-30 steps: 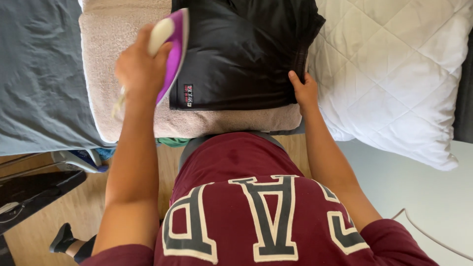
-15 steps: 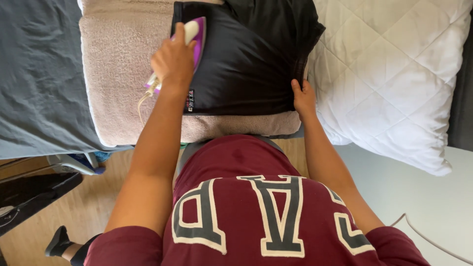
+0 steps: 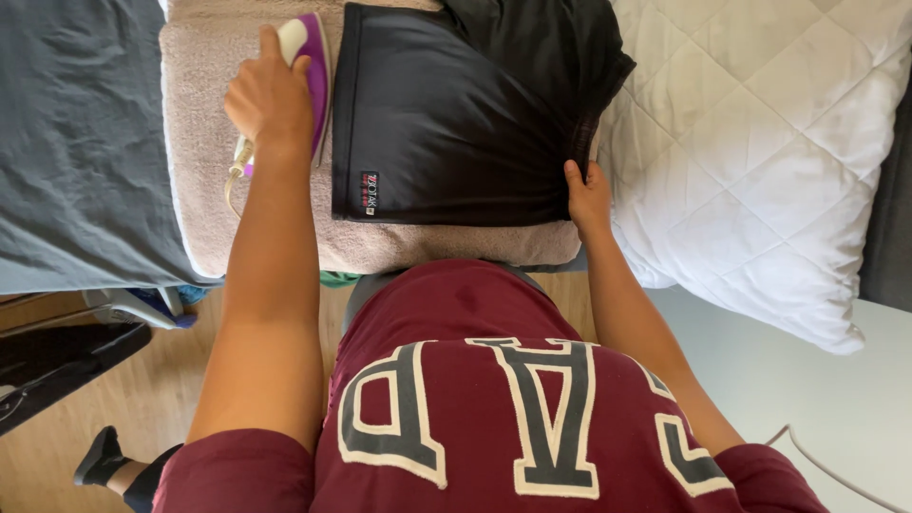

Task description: The person irons a light gray t-shirt with a Mickey Mouse graphic on a towel-covered surface, then folds it. They proceed to iron a pair of black shorts, smoothing the fabric and folding them neatly.

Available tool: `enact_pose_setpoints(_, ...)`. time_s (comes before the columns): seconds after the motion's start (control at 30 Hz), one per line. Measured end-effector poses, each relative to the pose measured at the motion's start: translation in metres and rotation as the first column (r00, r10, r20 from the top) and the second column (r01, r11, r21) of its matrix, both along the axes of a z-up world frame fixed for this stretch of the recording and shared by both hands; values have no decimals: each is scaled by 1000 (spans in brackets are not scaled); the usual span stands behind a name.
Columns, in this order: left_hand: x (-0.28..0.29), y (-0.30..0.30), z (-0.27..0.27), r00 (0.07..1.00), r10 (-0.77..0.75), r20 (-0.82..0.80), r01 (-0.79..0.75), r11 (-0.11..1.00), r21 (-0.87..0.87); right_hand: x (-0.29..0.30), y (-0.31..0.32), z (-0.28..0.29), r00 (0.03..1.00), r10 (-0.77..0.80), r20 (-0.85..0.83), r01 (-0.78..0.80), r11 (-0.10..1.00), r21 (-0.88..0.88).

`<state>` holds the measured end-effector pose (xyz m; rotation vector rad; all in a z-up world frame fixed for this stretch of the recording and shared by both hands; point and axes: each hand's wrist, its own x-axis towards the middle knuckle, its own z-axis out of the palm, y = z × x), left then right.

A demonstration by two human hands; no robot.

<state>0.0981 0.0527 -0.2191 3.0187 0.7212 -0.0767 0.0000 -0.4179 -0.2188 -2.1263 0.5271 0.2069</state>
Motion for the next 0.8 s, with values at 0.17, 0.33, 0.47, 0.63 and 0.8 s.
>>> enact_pose_setpoints(0.17, -16, 14, 15, 997, 9, 79, -15, 997, 75, -12, 18, 6, 959, 155, 237, -94, 964, -250)
enact_pose_setpoints(0.33, -64, -18, 76, 840, -399, 368, 349, 916, 197, -30, 26, 21, 868, 313, 385, -105, 874, -475)
enact_pose_setpoints(0.47, -122, -36, 56, 556, -819, 142, 822, 567, 50, -44, 3, 20, 658, 700, 278, -368, 621, -692)
enact_pose_setpoints(0.63, -154, -38, 8, 477, -835, -275, 849, 518, -101, -54, -26, -3, 578, 816, 15, -519, 382, -764)
enact_pose_setpoints(0.8, -161, -37, -15, 468, -882, 59, 874, 472, 114, -41, -26, -4, 547, 813, 201, -308, 419, -854)
